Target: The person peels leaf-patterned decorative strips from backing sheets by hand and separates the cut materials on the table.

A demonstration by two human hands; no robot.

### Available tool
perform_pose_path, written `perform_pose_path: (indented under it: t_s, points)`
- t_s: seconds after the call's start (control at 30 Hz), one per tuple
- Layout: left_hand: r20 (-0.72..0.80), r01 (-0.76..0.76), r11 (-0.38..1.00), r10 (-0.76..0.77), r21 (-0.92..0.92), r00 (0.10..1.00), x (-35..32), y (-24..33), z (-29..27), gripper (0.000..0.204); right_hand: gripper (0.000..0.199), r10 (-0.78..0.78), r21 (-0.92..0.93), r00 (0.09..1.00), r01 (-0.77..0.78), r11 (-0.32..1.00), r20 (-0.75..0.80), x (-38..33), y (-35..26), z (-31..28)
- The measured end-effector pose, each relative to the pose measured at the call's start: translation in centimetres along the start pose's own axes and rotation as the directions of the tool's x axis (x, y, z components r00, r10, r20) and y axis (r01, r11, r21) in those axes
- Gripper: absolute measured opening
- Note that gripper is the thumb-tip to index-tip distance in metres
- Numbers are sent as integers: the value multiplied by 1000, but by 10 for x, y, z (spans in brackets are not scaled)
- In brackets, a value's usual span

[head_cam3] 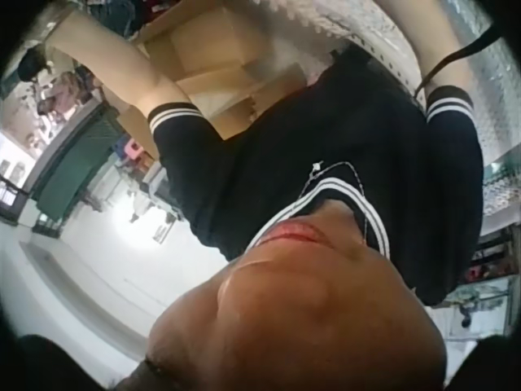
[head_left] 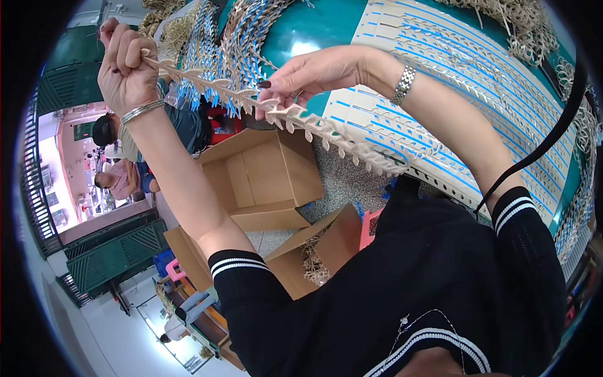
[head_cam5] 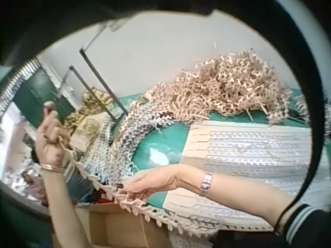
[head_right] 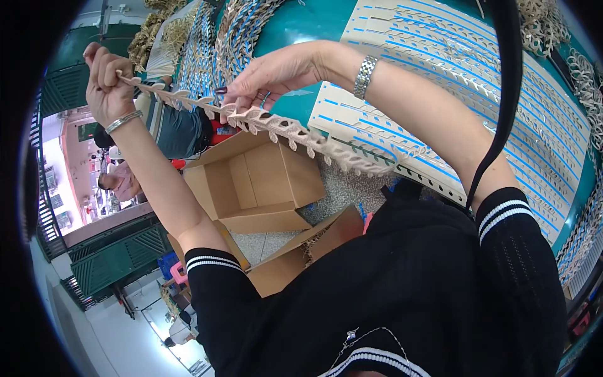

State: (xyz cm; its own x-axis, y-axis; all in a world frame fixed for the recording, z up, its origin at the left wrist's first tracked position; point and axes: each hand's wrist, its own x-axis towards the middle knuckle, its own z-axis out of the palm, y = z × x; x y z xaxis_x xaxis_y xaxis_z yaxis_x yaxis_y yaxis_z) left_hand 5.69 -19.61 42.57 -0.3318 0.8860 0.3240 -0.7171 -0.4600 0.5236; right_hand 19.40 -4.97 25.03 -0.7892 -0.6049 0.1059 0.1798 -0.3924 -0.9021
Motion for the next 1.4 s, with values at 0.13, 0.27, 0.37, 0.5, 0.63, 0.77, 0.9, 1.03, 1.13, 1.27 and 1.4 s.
perform_pose_path:
  t_s: [0.13,0.27,0.37,0.5,0.63,0.77,0.9,1.03,1.13,1.27,1.4]
  points:
    - [-75,-64,998,64,1,995,-3,-2,3,13,31,-115,-291,992,97,952,-45,7,11,7]
    - [-104,-95,995,97,17,990,-16,11,-5,14,29,-231,-457,968,161,875,-101,-1,13,12]
    - [-103,-124,992,126,29,987,-33,28,-24,14,30,-332,-589,921,156,793,-203,-16,21,13]
    - [-359,-352,935,314,-44,879,-77,88,-72,15,13,-437,-972,870,-185,143,-230,-70,48,8]
    - [-458,-508,857,488,88,743,-141,173,-131,11,18,-422,-846,756,-531,50,-500,-200,110,-25]
    - [-578,-596,745,639,301,507,-211,227,-185,12,12,-300,-336,344,-939,-78,-890,-378,149,-11]
    - [-659,-521,667,713,532,240,-255,243,-236,12,10,-514,-120,196,-977,-177,-835,-564,173,49]
    - [-694,-417,668,711,616,113,-283,251,-261,12,16,-420,396,-302,-905,-156,-856,-720,197,123]
    - [-717,-352,693,692,629,80,-285,259,-280,12,24,-344,483,-409,-860,-165,-846,-799,205,165]
    - [-730,-281,710,682,646,47,-292,291,-272,12,29,-295,538,-488,-835,-119,-822,-835,217,173]
    - [-679,-271,669,731,692,69,-287,360,-225,13,30,-298,560,-494,-802,-205,-817,-845,206,173]
